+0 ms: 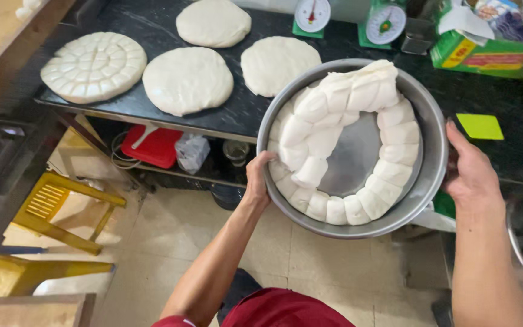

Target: The person presses dough into a pan, places the pan into a machine that cuts the dough into smaller pieces, removes the pan, and then brushes the top of a new portion of dough in the pan with a liquid.

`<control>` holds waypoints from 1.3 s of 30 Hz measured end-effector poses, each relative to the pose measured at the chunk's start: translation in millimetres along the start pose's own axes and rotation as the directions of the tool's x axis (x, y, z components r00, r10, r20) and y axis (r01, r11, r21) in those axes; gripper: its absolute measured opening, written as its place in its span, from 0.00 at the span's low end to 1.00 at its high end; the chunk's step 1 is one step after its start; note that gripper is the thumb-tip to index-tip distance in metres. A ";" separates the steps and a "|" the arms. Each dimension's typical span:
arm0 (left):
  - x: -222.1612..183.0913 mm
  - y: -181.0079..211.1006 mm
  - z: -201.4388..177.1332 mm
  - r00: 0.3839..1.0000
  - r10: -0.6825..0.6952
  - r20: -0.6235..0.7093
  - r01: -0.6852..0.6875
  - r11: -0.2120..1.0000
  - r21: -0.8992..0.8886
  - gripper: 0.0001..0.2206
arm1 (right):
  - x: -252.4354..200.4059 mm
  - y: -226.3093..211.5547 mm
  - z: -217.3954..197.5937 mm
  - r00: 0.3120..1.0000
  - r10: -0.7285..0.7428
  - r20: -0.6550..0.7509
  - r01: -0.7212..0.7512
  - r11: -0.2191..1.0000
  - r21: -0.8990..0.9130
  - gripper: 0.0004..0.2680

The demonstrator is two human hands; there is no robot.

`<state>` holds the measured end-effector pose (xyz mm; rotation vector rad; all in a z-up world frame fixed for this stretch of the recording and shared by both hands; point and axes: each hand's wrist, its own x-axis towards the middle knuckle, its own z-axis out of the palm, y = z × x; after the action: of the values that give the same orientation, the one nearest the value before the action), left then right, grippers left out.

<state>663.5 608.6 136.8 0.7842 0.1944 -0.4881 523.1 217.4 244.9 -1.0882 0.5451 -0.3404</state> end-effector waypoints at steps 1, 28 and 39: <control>11.3 28.3 -12.4 0.996 0.087 -0.029 -0.085 0.994 0.067 0.13 | 16.4 5.1 36.2 1.000 -0.008 0.026 0.008 1.000 0.002 0.10; 269.7 417.2 -169.2 0.955 0.215 -0.202 -0.223 0.975 -0.014 0.27 | 317.4 110.2 552.7 0.881 -0.008 0.473 0.053 0.995 -0.082 0.08; 495.9 484.4 -246.9 0.943 0.310 -0.118 -0.322 0.942 -0.094 0.42 | 372.4 79.0 798.2 0.776 -0.251 0.578 0.522 0.770 -0.367 0.06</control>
<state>1335.7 905.5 98.5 0.7137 0.1838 -0.1309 1285.6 649.9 362.4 -1.7606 -0.1006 -0.2718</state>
